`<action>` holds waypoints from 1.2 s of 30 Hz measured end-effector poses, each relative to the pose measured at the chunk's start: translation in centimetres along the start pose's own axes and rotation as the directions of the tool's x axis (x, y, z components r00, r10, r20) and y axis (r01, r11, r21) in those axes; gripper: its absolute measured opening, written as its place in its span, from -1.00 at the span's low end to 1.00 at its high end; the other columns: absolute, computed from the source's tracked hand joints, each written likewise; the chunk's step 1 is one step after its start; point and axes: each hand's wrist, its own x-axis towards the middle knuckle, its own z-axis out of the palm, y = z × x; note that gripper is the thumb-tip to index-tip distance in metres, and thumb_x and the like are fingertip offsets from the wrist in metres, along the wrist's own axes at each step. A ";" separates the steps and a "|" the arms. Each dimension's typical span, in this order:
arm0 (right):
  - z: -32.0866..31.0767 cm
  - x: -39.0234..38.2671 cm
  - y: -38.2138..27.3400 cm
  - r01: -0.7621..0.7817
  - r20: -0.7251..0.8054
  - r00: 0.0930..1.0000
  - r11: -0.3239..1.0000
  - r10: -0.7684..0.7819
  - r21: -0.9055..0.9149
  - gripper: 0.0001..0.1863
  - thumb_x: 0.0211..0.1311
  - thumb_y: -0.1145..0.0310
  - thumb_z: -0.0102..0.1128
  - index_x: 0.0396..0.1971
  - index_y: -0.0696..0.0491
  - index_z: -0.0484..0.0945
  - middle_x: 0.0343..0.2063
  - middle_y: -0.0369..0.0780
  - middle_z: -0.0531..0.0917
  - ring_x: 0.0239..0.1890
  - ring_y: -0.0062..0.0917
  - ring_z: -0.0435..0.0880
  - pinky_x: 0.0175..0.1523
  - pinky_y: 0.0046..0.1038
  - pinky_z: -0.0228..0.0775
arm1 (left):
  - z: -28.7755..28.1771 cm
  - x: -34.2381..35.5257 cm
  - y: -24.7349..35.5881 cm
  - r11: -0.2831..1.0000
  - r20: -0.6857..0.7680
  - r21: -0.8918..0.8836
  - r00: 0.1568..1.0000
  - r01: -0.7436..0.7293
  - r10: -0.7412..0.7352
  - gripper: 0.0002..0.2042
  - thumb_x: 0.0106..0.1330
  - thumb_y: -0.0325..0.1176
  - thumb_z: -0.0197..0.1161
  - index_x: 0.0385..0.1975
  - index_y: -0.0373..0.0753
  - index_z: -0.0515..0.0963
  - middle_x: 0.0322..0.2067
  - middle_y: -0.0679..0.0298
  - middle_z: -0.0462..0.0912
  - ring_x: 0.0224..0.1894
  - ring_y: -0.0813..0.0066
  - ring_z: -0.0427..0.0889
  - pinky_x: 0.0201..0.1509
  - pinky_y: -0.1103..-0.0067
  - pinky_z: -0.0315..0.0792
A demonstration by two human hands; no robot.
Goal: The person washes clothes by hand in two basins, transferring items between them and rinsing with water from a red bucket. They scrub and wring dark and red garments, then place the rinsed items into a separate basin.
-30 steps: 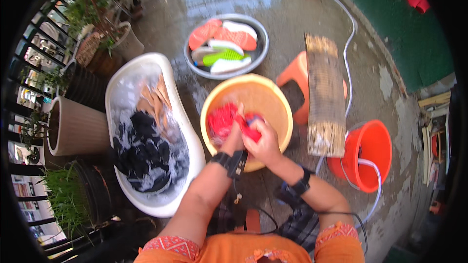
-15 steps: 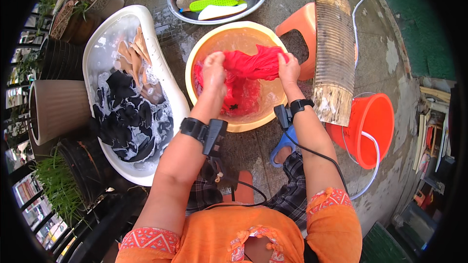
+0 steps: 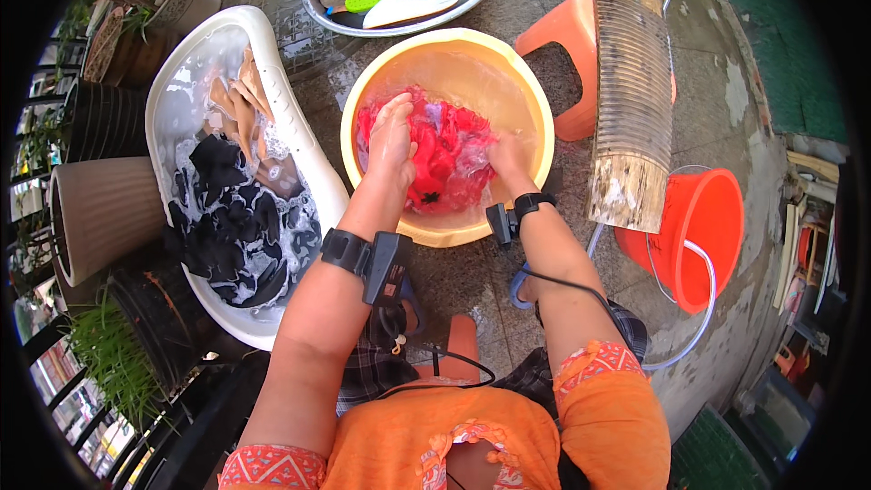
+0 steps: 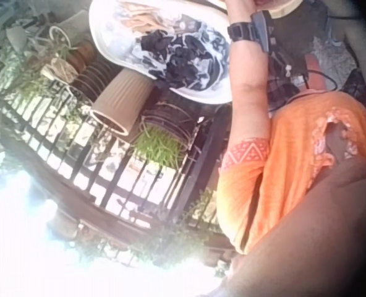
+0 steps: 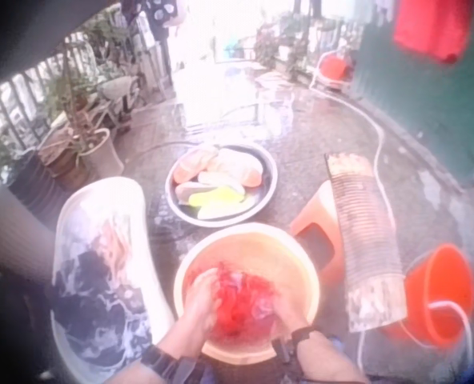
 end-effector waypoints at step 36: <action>4.0 1.0 2.6 -0.021 0.181 0.982 0.989 0.048 -0.146 -0.75 0.08 0.41 -0.03 -0.25 0.02 0.56 -0.25 -0.03 0.57 -0.20 -0.11 0.54 -0.08 -0.19 0.38 | 0.9 -0.5 1.4 0.989 0.011 -0.112 0.995 -0.101 0.103 -0.79 0.25 -0.43 0.00 -0.15 -0.22 0.48 -0.20 0.33 0.50 -0.16 0.58 0.45 -0.09 0.62 0.38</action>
